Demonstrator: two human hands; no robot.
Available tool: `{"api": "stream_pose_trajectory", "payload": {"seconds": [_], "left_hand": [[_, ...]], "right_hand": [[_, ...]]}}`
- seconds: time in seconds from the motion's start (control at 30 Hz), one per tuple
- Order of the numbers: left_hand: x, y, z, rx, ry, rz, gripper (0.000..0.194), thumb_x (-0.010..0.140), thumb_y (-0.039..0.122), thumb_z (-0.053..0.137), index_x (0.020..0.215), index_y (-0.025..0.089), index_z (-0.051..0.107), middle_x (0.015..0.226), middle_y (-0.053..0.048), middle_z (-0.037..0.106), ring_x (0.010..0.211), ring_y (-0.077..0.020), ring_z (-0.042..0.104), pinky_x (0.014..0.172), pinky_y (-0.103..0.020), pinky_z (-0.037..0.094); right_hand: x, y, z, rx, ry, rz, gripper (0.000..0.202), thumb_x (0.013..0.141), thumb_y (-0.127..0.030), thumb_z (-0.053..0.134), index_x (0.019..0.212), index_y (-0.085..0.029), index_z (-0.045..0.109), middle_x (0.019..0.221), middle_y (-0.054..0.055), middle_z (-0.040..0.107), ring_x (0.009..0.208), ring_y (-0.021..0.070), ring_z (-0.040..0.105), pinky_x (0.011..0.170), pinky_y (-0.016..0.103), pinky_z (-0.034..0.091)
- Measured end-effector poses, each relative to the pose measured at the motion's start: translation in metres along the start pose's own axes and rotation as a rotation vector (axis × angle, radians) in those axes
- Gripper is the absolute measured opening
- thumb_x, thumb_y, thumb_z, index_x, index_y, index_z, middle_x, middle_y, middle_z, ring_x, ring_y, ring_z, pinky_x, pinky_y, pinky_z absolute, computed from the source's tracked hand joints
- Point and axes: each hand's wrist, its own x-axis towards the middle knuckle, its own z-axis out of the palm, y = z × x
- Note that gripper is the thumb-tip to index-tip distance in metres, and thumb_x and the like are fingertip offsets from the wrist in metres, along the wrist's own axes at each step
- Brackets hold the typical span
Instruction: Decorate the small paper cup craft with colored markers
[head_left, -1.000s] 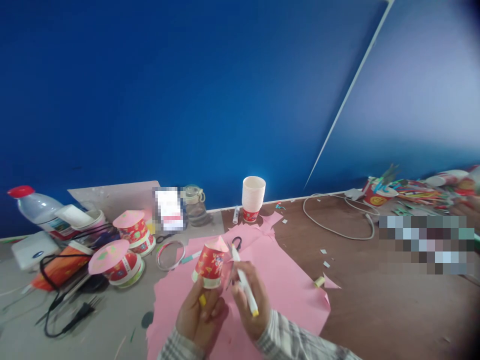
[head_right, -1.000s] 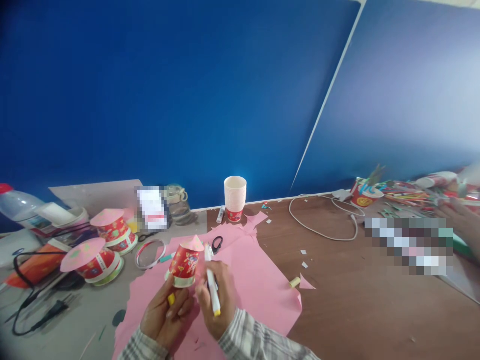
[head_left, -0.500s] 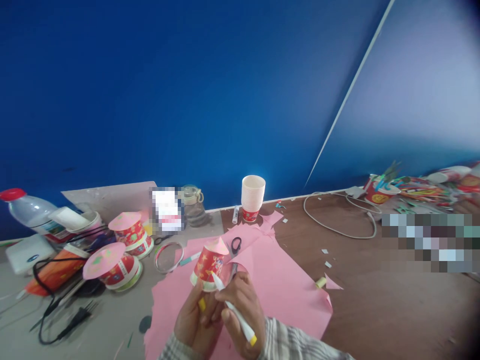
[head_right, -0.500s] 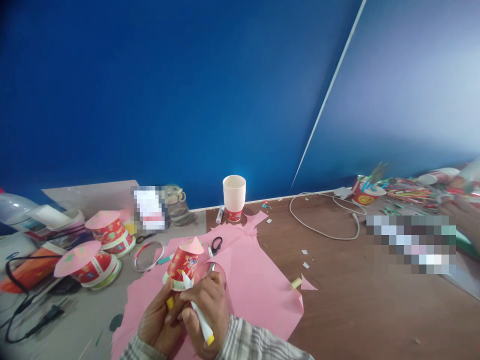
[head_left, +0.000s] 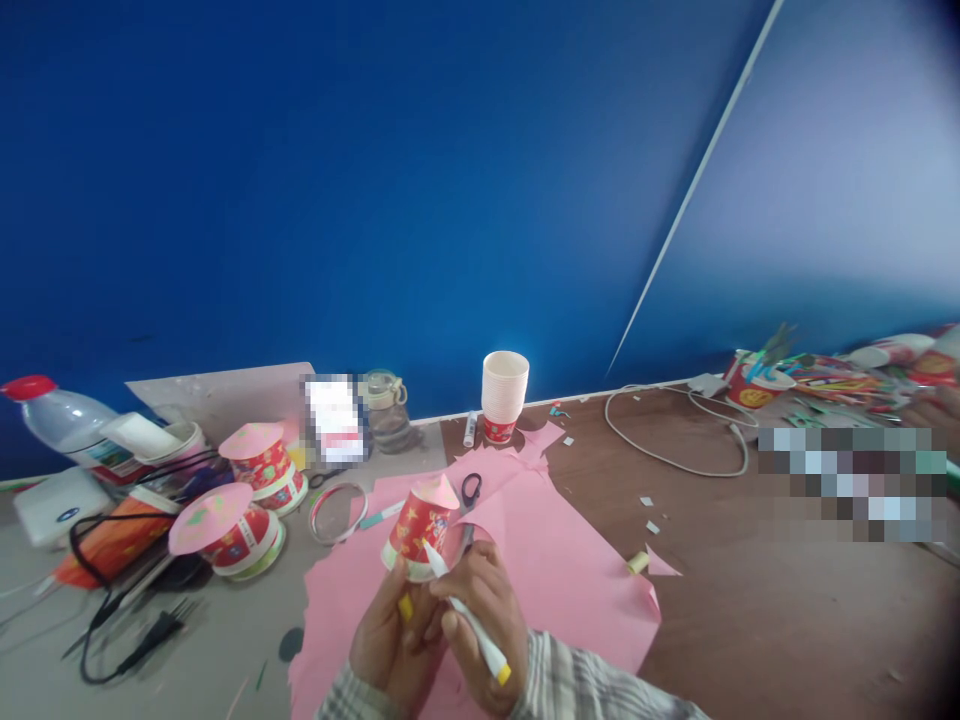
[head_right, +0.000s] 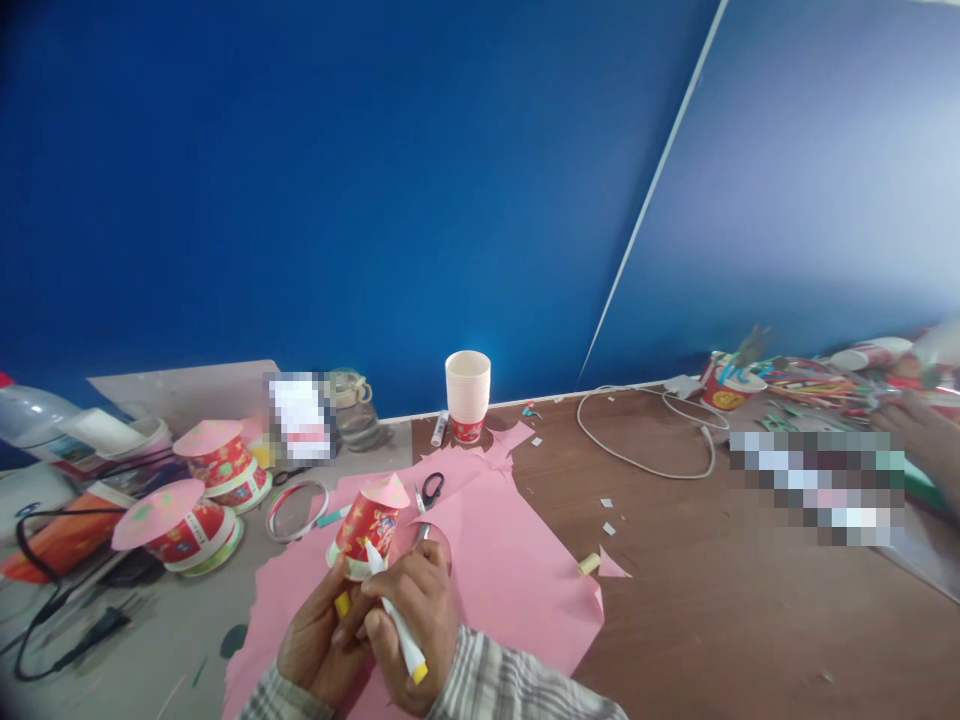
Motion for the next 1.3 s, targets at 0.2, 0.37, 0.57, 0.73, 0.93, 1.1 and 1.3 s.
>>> {"api": "stream_pose_trajectory", "payload": {"seconds": [0.2,0.37,0.57,0.73,0.93,1.1,1.3], "left_hand": [[-0.0004,0.0001,0.0003,0.012,-0.007,0.008,0.036,0.063,0.049,0.049,0.046,0.018,0.055,0.017,0.008,0.033,0.024,-0.0053,0.026,0.032,-0.017,0.029],[-0.0012,-0.0007,0.0020,0.009,-0.003,0.011,0.041,0.062,0.054,0.047,0.046,0.017,0.055,0.017,0.008,0.033,0.024,-0.0056,0.026,0.031,-0.017,0.028],[-0.0007,-0.0002,0.0000,-0.030,0.021,-0.017,0.044,0.061,0.059,0.043,0.047,0.018,0.054,0.018,0.008,0.032,0.024,-0.0063,0.026,0.031,-0.018,0.029],[0.0003,0.0002,0.0003,-0.029,-0.002,-0.005,0.044,0.060,0.059,0.045,0.043,0.019,0.050,0.019,0.009,0.030,0.026,-0.0066,0.026,0.032,-0.018,0.030],[-0.0006,0.0000,-0.0012,-0.033,-0.019,0.006,0.040,0.061,0.057,0.046,0.045,0.020,0.051,0.020,0.009,0.031,0.027,-0.0071,0.027,0.035,-0.019,0.032],[-0.0008,-0.0009,-0.0038,-0.046,-0.046,-0.008,0.040,0.062,0.056,0.046,0.047,0.020,0.051,0.021,0.010,0.029,0.027,-0.0073,0.027,0.036,-0.020,0.032],[-0.0001,-0.0004,-0.0047,-0.039,-0.067,-0.009,0.037,0.060,0.055,0.049,0.048,0.020,0.051,0.022,0.011,0.029,0.027,-0.0063,0.026,0.034,-0.019,0.029]], "right_hand": [[-0.0001,0.0004,0.0001,-0.005,0.029,0.002,0.019,0.085,-0.029,0.044,0.091,-0.023,0.061,0.064,0.000,0.067,0.055,0.0207,0.060,0.068,0.041,0.041],[-0.0017,0.0025,0.0009,-0.003,0.016,0.004,0.020,0.084,-0.029,0.045,0.093,-0.023,0.062,0.064,0.000,0.067,0.055,0.0208,0.061,0.068,0.040,0.042],[-0.0024,0.0033,0.0018,-0.014,0.028,0.003,0.022,0.085,-0.030,0.043,0.093,-0.023,0.062,0.062,-0.001,0.067,0.053,0.0206,0.060,0.069,0.041,0.042],[-0.0026,0.0046,0.0019,-0.015,0.040,0.013,0.021,0.084,-0.031,0.045,0.091,-0.023,0.063,0.061,-0.001,0.066,0.051,0.0207,0.060,0.067,0.040,0.042],[-0.0029,0.0044,0.0003,-0.026,0.031,0.020,0.021,0.084,-0.030,0.045,0.091,-0.023,0.063,0.062,0.000,0.064,0.052,0.0204,0.058,0.068,0.040,0.041],[-0.0025,0.0037,-0.0001,-0.023,0.044,0.023,0.018,0.083,-0.028,0.047,0.090,-0.023,0.063,0.062,-0.001,0.064,0.051,0.0198,0.058,0.068,0.039,0.042],[-0.0016,0.0029,-0.0004,-0.019,0.047,0.020,0.021,0.084,-0.030,0.044,0.089,-0.022,0.063,0.062,0.000,0.064,0.051,0.0195,0.058,0.067,0.039,0.042]]}}
